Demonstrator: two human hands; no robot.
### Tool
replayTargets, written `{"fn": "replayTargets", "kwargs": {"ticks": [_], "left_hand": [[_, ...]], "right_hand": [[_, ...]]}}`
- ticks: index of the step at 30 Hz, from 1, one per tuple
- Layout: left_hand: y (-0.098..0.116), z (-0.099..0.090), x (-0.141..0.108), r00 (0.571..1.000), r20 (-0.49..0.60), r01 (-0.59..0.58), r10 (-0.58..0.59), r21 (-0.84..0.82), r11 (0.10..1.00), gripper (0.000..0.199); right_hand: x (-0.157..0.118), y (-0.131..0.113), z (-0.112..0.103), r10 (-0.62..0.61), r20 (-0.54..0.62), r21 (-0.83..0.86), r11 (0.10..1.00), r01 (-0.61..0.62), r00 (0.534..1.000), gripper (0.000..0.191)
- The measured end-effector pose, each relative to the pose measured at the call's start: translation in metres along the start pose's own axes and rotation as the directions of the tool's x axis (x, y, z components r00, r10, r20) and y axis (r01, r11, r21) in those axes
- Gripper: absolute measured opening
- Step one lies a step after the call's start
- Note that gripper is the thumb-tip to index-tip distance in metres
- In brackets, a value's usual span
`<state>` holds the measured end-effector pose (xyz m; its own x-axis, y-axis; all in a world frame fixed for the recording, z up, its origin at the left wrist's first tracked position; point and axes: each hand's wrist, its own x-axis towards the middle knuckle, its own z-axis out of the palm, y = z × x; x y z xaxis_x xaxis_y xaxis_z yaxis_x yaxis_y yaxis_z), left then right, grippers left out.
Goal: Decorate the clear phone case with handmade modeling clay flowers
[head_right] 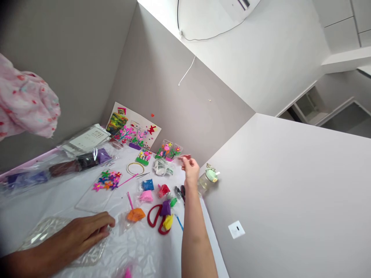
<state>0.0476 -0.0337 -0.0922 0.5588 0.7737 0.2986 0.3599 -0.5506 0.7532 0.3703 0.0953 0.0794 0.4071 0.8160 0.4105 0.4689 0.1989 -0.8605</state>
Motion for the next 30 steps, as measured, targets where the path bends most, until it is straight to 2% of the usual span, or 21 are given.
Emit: {"fn": "replayTargets", "kwargs": {"ticks": [3, 5, 8, 10, 13, 16, 18, 21, 25, 28, 30], "left_hand": [[0.002, 0.001, -0.001, 0.999, 0.041, 0.012, -0.012, 0.004, 1.0, 0.015], [0.007, 0.002, -0.001, 0.996, 0.078, 0.035, -0.032, -0.046, 0.998, 0.014], [0.016, 0.0, 0.0, 0.989, 0.087, 0.136, -0.121, -0.188, 0.973, 0.02], [0.021, -0.004, 0.002, 0.98, 0.031, 0.194, -0.194, -0.304, 0.933, 0.027], [0.025, -0.012, 0.007, 0.953, -0.059, 0.231, -0.297, -0.492, 0.839, 0.037], [0.025, -0.02, 0.01, 0.942, -0.085, 0.214, -0.325, -0.594, 0.775, 0.041], [0.025, -0.023, 0.012, 0.952, -0.085, 0.187, -0.295, -0.599, 0.779, 0.04], [0.023, -0.025, 0.014, 0.962, -0.074, 0.169, -0.262, -0.593, 0.787, 0.04], [0.022, -0.028, 0.016, 0.962, -0.026, 0.2, -0.273, -0.619, 0.76, 0.041], [0.023, -0.03, 0.015, 0.955, -0.032, 0.215, -0.294, -0.608, 0.764, 0.042], [0.024, -0.03, 0.014, 0.95, -0.05, 0.218, -0.309, -0.602, 0.768, 0.04]], "right_hand": [[0.004, -0.024, -0.02, -0.029, -0.137, 0.194, 0.979, 0.056, 0.99, 0.042], [-0.008, -0.035, -0.024, -0.006, -0.124, 0.28, 0.959, 0.041, 0.992, 0.043], [-0.054, -0.042, -0.012, 0.049, 0.031, 0.343, 0.938, -0.057, 0.998, 0.042], [-0.098, -0.038, 0.004, 0.08, 0.166, 0.347, 0.928, -0.134, 0.983, 0.041], [-0.163, -0.029, 0.027, 0.152, 0.391, 0.383, 0.87, -0.31, 0.908, 0.036], [-0.204, -0.025, 0.043, 0.183, 0.481, 0.394, 0.828, -0.398, 0.857, 0.034], [-0.215, -0.025, 0.048, 0.182, 0.508, 0.4, 0.816, -0.418, 0.842, 0.036], [-0.219, -0.026, 0.052, 0.192, 0.529, 0.401, 0.802, -0.443, 0.826, 0.041], [-0.22, -0.023, 0.053, 0.193, 0.521, 0.406, 0.801, -0.44, 0.832, 0.044], [-0.224, -0.021, 0.053, 0.161, 0.513, 0.42, 0.81, -0.41, 0.843, 0.041], [-0.227, -0.022, 0.054, 0.141, 0.546, 0.44, 0.79, -0.426, 0.826, 0.041]]}}
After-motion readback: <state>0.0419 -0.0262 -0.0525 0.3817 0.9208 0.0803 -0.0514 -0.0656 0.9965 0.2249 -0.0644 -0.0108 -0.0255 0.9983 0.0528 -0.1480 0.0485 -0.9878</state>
